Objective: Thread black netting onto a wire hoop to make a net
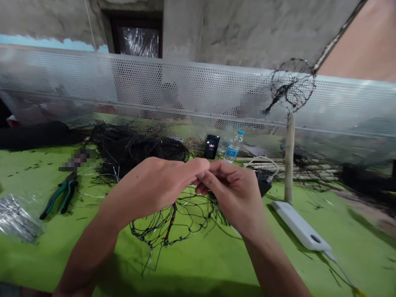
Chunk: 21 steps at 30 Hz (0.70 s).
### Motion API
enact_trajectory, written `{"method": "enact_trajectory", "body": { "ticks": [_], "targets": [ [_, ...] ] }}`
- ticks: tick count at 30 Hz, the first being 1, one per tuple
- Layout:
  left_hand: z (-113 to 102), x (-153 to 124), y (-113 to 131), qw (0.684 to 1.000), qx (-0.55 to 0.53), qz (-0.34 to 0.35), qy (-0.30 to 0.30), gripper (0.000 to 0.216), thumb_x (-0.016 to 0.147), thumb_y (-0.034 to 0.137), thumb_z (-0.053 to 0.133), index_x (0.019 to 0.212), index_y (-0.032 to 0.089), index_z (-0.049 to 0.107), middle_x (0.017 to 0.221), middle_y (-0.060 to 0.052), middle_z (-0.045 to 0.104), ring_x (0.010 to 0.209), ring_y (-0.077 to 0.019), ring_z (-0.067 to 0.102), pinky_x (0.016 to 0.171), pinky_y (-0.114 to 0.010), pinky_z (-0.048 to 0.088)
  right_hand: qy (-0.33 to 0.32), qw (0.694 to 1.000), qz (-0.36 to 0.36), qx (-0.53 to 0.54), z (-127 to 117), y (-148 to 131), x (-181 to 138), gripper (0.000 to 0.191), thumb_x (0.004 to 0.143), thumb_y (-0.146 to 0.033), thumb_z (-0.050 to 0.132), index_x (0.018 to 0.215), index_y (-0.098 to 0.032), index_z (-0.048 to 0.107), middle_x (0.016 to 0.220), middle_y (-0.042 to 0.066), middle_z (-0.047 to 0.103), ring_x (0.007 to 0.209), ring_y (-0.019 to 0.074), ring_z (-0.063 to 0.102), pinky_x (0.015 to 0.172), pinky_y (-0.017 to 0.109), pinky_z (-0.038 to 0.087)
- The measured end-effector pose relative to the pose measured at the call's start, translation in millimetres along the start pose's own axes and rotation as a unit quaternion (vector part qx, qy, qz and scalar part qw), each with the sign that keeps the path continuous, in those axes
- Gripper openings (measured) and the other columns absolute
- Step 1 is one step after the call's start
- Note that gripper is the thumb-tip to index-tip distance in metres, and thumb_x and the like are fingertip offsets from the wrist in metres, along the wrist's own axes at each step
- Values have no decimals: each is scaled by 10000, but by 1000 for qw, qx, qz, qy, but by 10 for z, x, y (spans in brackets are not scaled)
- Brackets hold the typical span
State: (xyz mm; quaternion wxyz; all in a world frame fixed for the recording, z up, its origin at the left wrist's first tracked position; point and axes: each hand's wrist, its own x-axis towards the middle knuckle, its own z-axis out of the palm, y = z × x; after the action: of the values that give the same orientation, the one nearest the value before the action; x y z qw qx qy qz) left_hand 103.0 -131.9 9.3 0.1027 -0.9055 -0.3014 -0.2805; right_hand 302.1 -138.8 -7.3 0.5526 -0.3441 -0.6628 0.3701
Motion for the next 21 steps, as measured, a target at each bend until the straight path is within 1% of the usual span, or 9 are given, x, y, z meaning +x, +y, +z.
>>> {"method": "enact_trajectory", "body": {
  "ticks": [5,7,11,14,16,19,21],
  "targets": [
    [-10,-9,13,1000,-1,-8,-8,164,1088,253,440,1231,244,519,911,30,760,696,-131,722,533,-264,353,-14,1000,-7,-17,-24,7,-21,52,852,-239,838,855,-193,815,694,5,751,592,102,663,558,202,542],
    [-7,-11,9,1000,9,-9,2,166,1090,270,445,1234,246,526,887,34,755,677,-132,713,529,-270,347,-22,999,-14,-23,-40,11,-24,43,865,-224,823,895,-195,816,712,3,757,618,105,674,579,203,549],
    [3,-13,-7,1000,19,-9,18,182,1097,285,438,1254,247,521,890,34,755,683,-140,713,539,-279,350,-44,997,-35,-53,-49,13,-31,104,914,-223,762,1004,-199,809,781,10,779,696,131,708,630,233,572],
    [6,-19,-13,999,28,-17,22,193,1091,284,460,1273,253,515,982,25,772,694,-138,720,535,-283,346,-18,989,-76,-126,-19,5,-53,140,968,-211,677,1041,-198,795,855,18,795,753,147,731,677,261,584],
    [5,-26,-10,999,36,-22,30,199,1083,279,483,1278,256,516,1057,16,776,706,-138,726,533,-285,345,8,977,-107,-187,10,0,-74,143,978,-193,650,1028,-194,784,901,17,805,780,149,743,689,261,577],
    [2,-38,-2,998,44,-21,38,204,1074,259,507,1276,249,529,1063,15,776,707,-134,726,535,-282,351,40,955,-139,-259,44,1,-103,105,978,-188,655,1005,-189,757,898,-5,808,774,131,743,653,231,538],
    [1,-43,1,998,45,-18,42,208,1071,252,516,1277,242,536,1054,15,775,697,-130,721,532,-282,351,53,946,-151,-281,57,12,-112,79,979,-187,659,996,-190,736,880,-24,801,755,109,733,644,213,518]
  ]
}}
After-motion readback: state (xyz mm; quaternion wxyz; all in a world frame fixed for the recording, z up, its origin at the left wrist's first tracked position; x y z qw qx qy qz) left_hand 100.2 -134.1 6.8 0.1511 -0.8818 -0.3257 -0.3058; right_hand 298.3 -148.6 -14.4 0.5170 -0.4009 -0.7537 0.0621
